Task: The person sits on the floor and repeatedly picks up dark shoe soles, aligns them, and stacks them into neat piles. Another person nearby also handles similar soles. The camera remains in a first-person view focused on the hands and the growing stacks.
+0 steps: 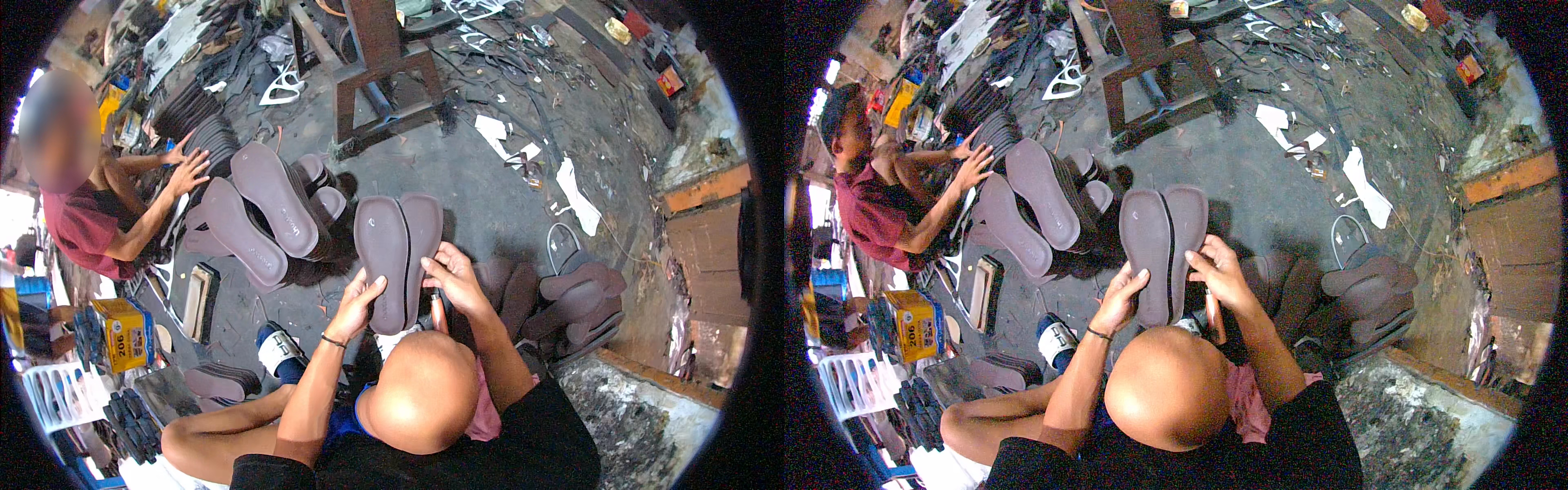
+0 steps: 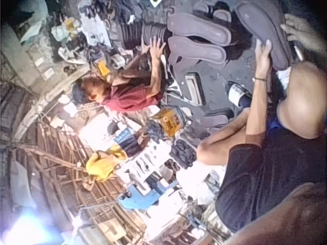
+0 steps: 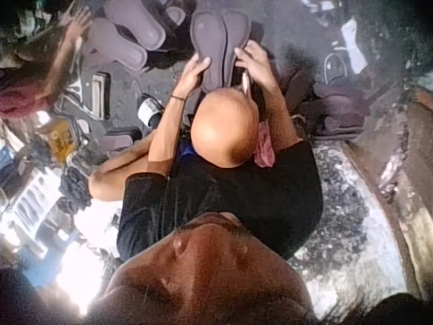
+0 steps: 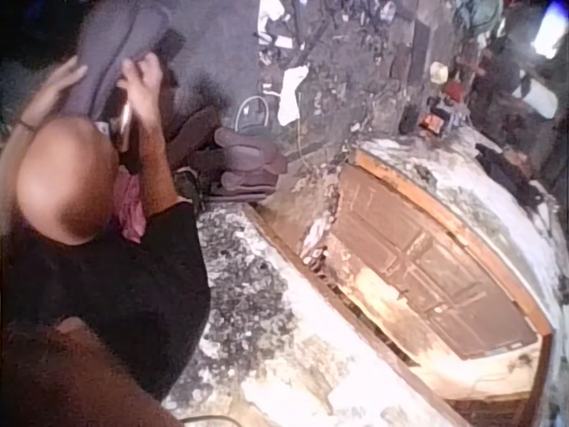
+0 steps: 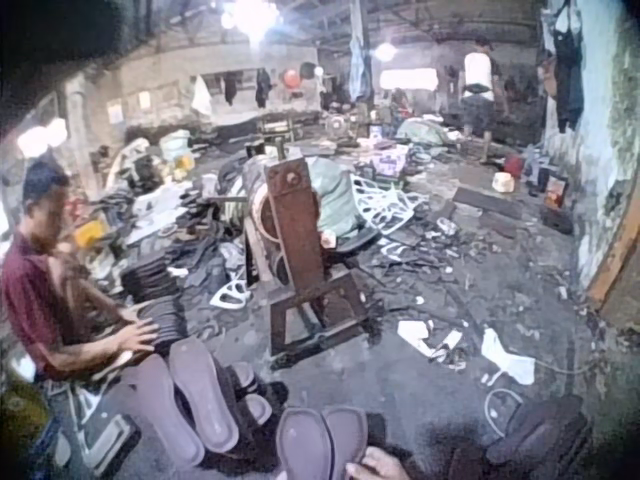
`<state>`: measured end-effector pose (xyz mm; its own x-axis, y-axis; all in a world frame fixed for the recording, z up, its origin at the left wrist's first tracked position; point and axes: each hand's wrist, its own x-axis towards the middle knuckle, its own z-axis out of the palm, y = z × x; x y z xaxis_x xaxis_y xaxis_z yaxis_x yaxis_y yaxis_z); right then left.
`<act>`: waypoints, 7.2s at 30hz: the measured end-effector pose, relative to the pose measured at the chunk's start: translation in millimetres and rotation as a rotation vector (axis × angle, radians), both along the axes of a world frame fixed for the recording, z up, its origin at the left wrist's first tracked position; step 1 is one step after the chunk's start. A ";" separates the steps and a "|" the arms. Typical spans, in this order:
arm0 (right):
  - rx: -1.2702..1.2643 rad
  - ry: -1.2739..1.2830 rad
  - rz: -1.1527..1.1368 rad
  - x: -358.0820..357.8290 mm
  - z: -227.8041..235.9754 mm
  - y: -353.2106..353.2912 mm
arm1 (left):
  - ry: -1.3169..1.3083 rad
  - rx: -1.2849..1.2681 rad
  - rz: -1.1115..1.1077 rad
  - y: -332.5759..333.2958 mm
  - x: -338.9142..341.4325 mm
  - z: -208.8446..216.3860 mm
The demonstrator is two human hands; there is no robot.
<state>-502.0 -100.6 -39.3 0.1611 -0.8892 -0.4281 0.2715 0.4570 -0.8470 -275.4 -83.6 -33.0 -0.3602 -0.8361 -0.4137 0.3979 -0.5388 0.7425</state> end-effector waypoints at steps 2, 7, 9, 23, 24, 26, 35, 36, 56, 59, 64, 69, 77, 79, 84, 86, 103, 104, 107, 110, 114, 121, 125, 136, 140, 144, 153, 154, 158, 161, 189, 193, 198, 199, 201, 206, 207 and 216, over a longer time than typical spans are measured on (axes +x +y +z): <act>-0.015 0.067 -0.093 2.2 -0.1 -0.9 | 0.018 0.024 0.026 -1.5 -2.8 0.8; -0.054 0.130 -0.198 -7.4 -7.9 -7.1 | 0.006 0.022 0.056 -4.6 3.7 1.3; -0.051 0.119 -0.167 -9.7 -8.9 -7.6 | 0.004 0.067 0.069 -4.8 3.8 6.4; -0.104 0.160 -0.326 -3.9 -11.8 -7.3 | -0.006 0.063 0.084 -10.6 8.0 -4.3; -0.131 0.147 -0.360 -12.3 -13.8 -10.3 | -0.043 0.040 0.076 -11.5 8.7 -8.4; -0.124 0.165 -0.421 -39.2 -10.0 -16.8 | -0.110 0.019 0.086 -13.6 3.6 -15.2; -0.051 0.146 -0.513 -104.3 19.7 -26.7 | -0.041 0.118 -0.011 -38.1 -28.2 -6.6; -0.034 0.113 -0.508 -100.1 19.4 -24.9 | 0.011 0.138 -0.038 -44.5 -28.3 -16.0; -0.401 0.909 -0.354 -30.7 -10.4 -58.9 | -0.573 -0.626 -0.376 -104.3 -99.9 -28.3; -0.447 1.038 -0.291 -39.1 -17.5 -85.4 | -0.678 -0.585 -0.240 -128.5 -89.6 -26.5; -0.456 1.390 -0.071 -46.2 -74.9 -104.1 | -0.849 -0.913 -0.160 -176.3 -93.8 29.5; -0.630 0.770 -0.287 -25.3 -54.6 -80.5 | -0.830 -1.162 -0.266 -196.1 -80.1 82.6; -0.627 0.783 -0.050 -49.9 -58.7 -69.9 | -0.918 -1.192 -0.607 -170.3 -101.9 72.7; -0.593 0.788 -0.050 -53.0 -69.3 -66.2 | -0.901 -1.179 -0.614 -158.6 -103.6 74.9; -0.576 0.844 -0.051 -67.1 -76.1 -62.8 | -0.849 -1.153 -0.588 -144.6 -107.6 65.4; -0.510 0.887 0.006 -62.4 -68.0 -65.2 | -0.777 -1.150 -0.495 -154.0 -105.4 57.6; -0.267 0.655 -0.313 30.8 -0.4 9.4 | -0.411 -0.103 0.062 -116.2 -76.5 19.0; -0.184 0.504 -0.299 28.2 -0.2 6.6 | -0.359 -0.140 0.043 -110.8 -71.1 11.7; -0.049 0.070 -0.652 15.3 -25.3 21.9 | -0.216 0.118 0.113 -97.2 -40.9 -3.4; 0.098 0.605 -0.765 -62.0 -27.4 43.0 | -0.322 0.138 0.125 -82.5 -42.3 5.1; 0.021 0.586 -0.943 -143.0 31.6 67.7 | -0.167 0.082 -0.003 -75.7 -41.5 -28.7; -0.066 -0.121 -0.816 -170.5 51.1 91.3 | 0.097 0.279 -0.080 -66.6 -117.6 -19.7; -0.129 -0.083 -0.798 -166.2 43.2 79.3 | 0.078 0.201 -0.053 -93.9 -144.4 -11.2; -0.378 1.267 -0.384 -50.2 49.3 32.3 | 0.038 -0.084 -0.237 -100.9 -150.7 28.9; -0.426 0.890 -0.344 -48.8 47.5 37.0 | 0.129 -0.091 -0.295 -110.0 -133.4 34.6; -0.204 0.176 -0.446 -36.2 36.3 48.2 | 0.004 -0.131 -0.274 -135.3 -112.6 36.8; -0.214 -0.208 -0.365 -43.8 31.5 41.9 | 0.066 -0.229 -0.288 -175.9 -112.4 78.7; -0.209 -0.179 -0.400 -44.5 27.7 45.1 | -0.042 -0.231 -0.290 -179.8 -102.9 73.8; -0.424 1.146 -0.623 -67.9 17.7 71.3 | -0.042 -0.134 -0.148 -167.7 -85.1 57.0; -0.138 1.751 -1.010 -144.7 -8.6 114.7 | 0.027 -0.052 -0.068 -148.5 -69.2 36.0; 0.528 1.786 -1.001 -222.7 20.4 145.8 | 0.008 0.117 -0.073 -102.2 -60.4 17.8; 0.653 2.030 -0.867 -269.5 26.1 151.7 | 0.032 0.117 -0.107 -103.9 -63.7 8.8; 0.585 1.772 -0.713 -229.9 -9.0 80.2 | 0.067 0.123 -0.127 -107.8 -93.6 10.1; 0.590 1.689 -0.749 -222.9 -13.9 77.6 | 0.026 0.104 -0.118 -108.3 -93.0 13.5; 0.572 1.262 -0.845 -220.7 -11.0 75.1 | -0.046 0.056 -0.090 -112.4 -82.2 15.6; 0.516 1.575 -0.831 -208.1 -46.8 75.2 | -0.058 0.098 -0.060 -116.5 -74.7 7.2; 0.547 1.609 -0.778 -201.1 -39.5 67.0 | -0.046 0.095 -0.059 -118.3 -75.5 5.1; -0.049 0.558 -0.503 -83.9 12.7 24.0 | 0.157 0.257 -0.084 -122.2 -107.8 -19.5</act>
